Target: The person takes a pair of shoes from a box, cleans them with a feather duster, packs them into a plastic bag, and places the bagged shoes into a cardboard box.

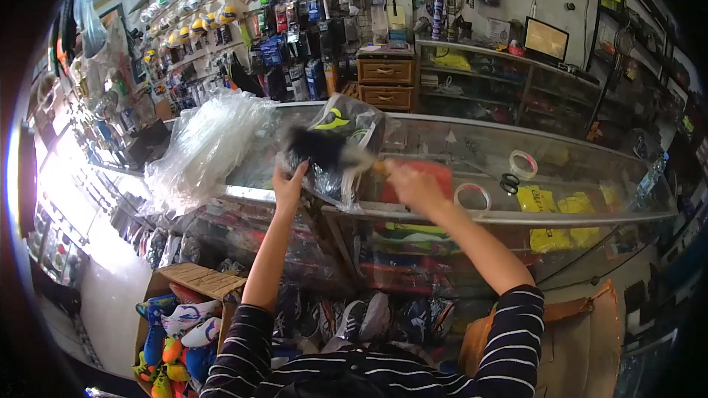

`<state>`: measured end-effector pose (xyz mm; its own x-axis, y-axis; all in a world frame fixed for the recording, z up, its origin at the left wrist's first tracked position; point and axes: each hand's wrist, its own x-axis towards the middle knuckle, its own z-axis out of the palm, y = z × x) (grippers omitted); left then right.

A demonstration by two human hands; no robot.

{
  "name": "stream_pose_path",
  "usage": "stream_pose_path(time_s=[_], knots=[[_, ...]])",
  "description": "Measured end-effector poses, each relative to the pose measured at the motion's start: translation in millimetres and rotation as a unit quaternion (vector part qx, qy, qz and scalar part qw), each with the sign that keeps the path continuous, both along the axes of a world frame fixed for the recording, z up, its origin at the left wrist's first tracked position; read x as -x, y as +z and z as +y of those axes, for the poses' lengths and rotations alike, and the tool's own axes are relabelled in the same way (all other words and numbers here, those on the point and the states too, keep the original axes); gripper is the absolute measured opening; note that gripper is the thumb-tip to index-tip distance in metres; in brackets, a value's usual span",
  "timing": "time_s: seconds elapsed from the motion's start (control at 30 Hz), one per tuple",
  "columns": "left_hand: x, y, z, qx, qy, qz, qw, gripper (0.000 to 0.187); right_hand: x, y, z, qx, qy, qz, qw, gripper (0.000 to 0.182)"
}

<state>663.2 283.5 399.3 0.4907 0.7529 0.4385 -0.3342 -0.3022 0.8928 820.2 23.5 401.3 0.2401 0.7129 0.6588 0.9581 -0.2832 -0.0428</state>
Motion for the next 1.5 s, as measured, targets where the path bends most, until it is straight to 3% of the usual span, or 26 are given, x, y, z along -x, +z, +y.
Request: stream_pose_path(time_s=[0.03,0.07,0.1,0.13,0.17,0.2,0.27,0.37,0.4,0.47,0.5,0.53,0.6,0.67,0.7,0.73,0.8,0.87,0.93,1.03,1.07,1.13,1.2,1.27,1.4,1.5], knots=[[3,4,-4,0.010,-0.002,-0.013,1.000,0.060,-3,10,-11,-0.001,-0.002,0.004,1.000,0.036],[8,7,-10,0.010,-0.003,-0.013,1.000,0.060,-15,28,-22,0.018,-0.120,0.112,0.986,0.034],[21,18,-21,-0.182,0.098,-0.012,0.978,0.066,-24,41,-32,0.036,-0.233,0.218,0.947,0.032],[32,27,-29,-0.365,0.195,-0.012,0.910,0.072,-35,39,-46,0.000,-0.222,0.242,0.945,0.030],[41,32,-31,-0.455,0.088,0.031,0.886,0.080,-46,35,-57,-0.035,-0.211,0.266,0.940,0.028],[43,37,-37,-0.456,0.087,0.029,0.885,0.080,-49,30,-63,-0.038,-0.213,0.265,0.940,0.028],[41,41,-55,-0.664,-0.082,0.237,0.705,0.084,-54,17,-74,-0.129,-0.173,0.231,0.949,0.033],[6,28,-59,-0.713,-0.041,0.226,0.663,0.080,-55,7,-73,-0.182,-0.120,0.202,0.955,0.033],[-3,29,-55,-0.714,-0.041,0.224,0.662,0.080,-50,10,-73,-0.184,-0.121,0.201,0.954,0.033],[-16,35,-48,-0.695,-0.084,0.227,0.676,0.060,-26,26,-73,-0.166,-0.105,0.419,0.887,0.033],[-18,44,-44,-0.671,-0.107,0.209,0.704,0.055,-10,36,-73,-0.186,-0.064,0.474,0.858,0.032],[-17,55,-41,-0.672,-0.105,0.207,0.703,0.055,5,46,-73,-0.188,-0.063,0.472,0.859,0.032],[-7,76,-37,-0.568,-0.153,0.160,0.793,0.055,29,57,-71,-0.190,-0.006,0.552,0.812,0.031],[4,86,-30,-0.557,-0.129,0.133,0.809,0.054,43,52,-61,-0.147,0.004,0.435,0.888,0.034],[11,90,-29,-0.498,-0.124,0.125,0.849,0.054,41,35,-50,-0.180,0.046,0.217,0.958,0.037],[18,95,-28,-0.436,-0.119,0.116,0.884,0.054,42,24,-38,-0.204,0.083,-0.013,0.975,0.040],[30,99,-26,-0.402,-0.100,0.157,0.896,0.054,43,12,-29,-0.167,0.090,0.027,0.981,0.040],[43,92,-24,-0.367,-0.112,0.085,0.919,0.053,35,17,-24,-0.128,0.097,0.072,0.984,0.039],[46,87,-24,-0.376,-0.112,0.084,0.916,0.052,0,40,-27,-0.044,-0.144,0.285,0.947,0.043],[45,86,-25,-0.402,-0.112,0.073,0.906,0.049,5,41,-22,-0.135,-0.112,0.255,0.951,0.043],[45,85,-25,-0.402,-0.111,0.068,0.906,0.049,20,38,-22,-0.110,-0.109,0.264,0.952,0.042],[43,84,-28,-0.412,-0.101,0.073,0.903,0.049,34,21,-18,-0.091,-0.001,0.042,0.995,0.041],[43,83,-33,-0.385,-0.131,0.087,0.910,0.048,17,7,-15,-0.115,0.004,0.091,0.989,0.041],[39,83,-43,-0.430,-0.135,0.103,0.887,0.048,-12,26,-22,-0.061,-0.208,0.242,0.946,0.042],[33,71,-81,-0.564,-0.097,0.185,0.799,0.054,-30,28,-25,0.051,-0.299,0.201,0.931,0.052],[18,44,-101,-0.653,-0.049,0.167,0.737,0.061,-44,12,-17,0.095,-0.297,0.194,0.930,0.054]])
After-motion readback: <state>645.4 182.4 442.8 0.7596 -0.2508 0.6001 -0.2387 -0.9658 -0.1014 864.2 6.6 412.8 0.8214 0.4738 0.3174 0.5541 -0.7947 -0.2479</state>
